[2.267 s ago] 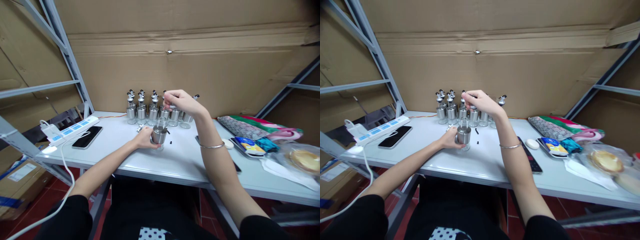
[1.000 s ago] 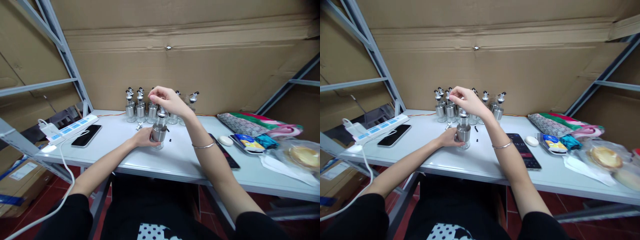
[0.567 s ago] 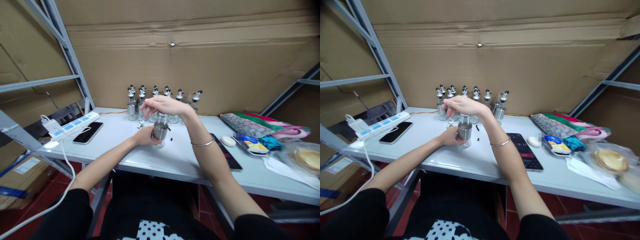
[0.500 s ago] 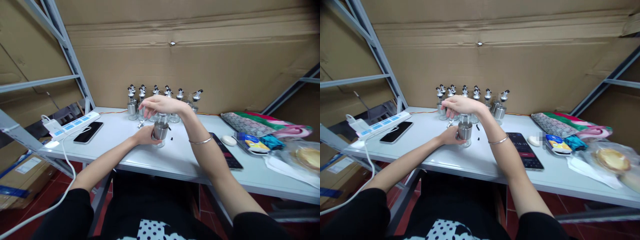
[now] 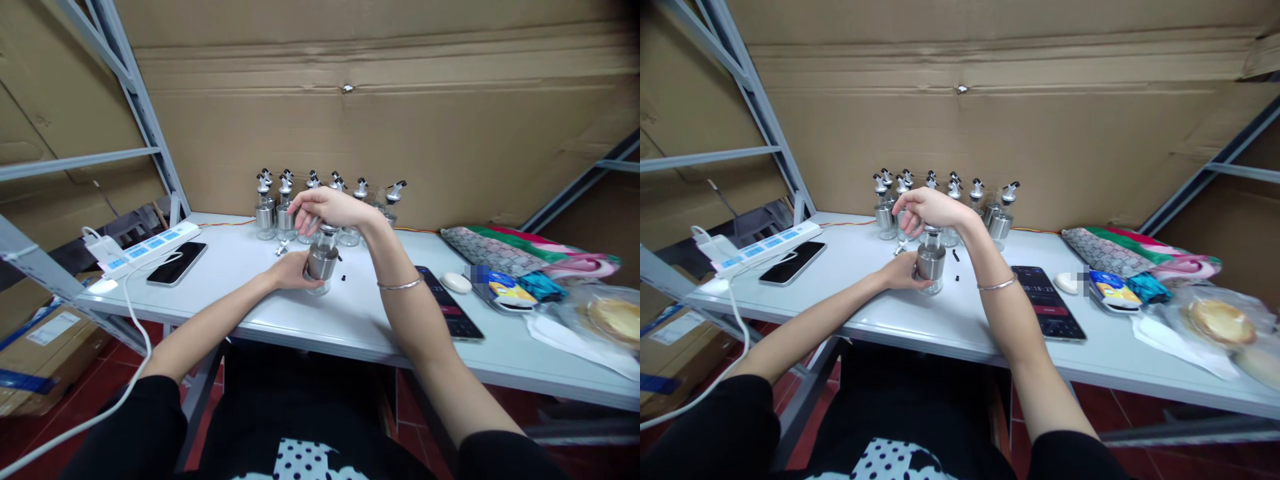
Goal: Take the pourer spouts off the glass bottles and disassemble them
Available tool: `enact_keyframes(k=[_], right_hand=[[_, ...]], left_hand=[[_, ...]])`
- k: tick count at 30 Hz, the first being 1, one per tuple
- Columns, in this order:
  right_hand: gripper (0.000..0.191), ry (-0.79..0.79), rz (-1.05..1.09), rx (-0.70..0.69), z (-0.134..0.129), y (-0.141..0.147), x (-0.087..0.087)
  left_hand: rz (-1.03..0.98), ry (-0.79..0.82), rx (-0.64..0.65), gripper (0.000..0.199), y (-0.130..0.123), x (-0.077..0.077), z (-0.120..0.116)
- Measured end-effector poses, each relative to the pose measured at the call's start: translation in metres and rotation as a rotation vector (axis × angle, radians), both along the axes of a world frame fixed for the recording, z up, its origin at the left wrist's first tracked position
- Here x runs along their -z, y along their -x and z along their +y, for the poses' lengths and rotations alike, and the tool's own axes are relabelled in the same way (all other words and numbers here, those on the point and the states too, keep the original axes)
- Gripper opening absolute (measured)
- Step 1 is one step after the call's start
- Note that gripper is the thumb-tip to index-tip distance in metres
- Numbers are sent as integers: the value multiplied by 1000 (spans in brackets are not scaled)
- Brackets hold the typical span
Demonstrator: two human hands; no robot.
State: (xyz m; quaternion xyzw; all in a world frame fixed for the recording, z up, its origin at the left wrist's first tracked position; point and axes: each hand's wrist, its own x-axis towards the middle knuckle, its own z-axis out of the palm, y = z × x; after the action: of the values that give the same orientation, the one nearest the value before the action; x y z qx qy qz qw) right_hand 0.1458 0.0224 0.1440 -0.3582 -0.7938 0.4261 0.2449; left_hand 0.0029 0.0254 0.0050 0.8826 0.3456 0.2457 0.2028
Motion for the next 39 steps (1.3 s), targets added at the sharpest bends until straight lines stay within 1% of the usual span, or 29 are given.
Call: enact_keyframes(k=[8,12,15,21,25,28,31,33,35,37,39], right_hand=[[20,-83,-24,40,-4,1,5],[18,-26,27,-48,-4,-3,4],[19,6,72,-103,-1,-7,4],[21,-33,122,-131,-1,-9,8],[14,-21,275,-116,0,-8,12],[10,-15,435,-41,7,-14,12],[17,-72,567,84,11,-30,3],[22,-133,668,215,11,-46,-6],[20,-197,763,383,10,-65,-16],[18,-259,774,523,11,-81,-21],[19,-299,713,604,18,-93,-20]], left_hand=[[27,0,-10,41,-1,-1,-1],[66,-42,-47,42,-1,-2,-1],[86,-41,-46,44,-1,-2,-1],[71,-75,-16,41,0,-1,-1],[58,-39,12,43,1,-1,0],[90,-47,-13,50,1,-2,2],[52,-115,27,48,2,-1,5],[-8,-176,52,46,3,-1,7],[-41,-223,41,44,4,0,9],[-36,-246,30,40,5,1,11],[-11,-250,39,36,5,2,12]])
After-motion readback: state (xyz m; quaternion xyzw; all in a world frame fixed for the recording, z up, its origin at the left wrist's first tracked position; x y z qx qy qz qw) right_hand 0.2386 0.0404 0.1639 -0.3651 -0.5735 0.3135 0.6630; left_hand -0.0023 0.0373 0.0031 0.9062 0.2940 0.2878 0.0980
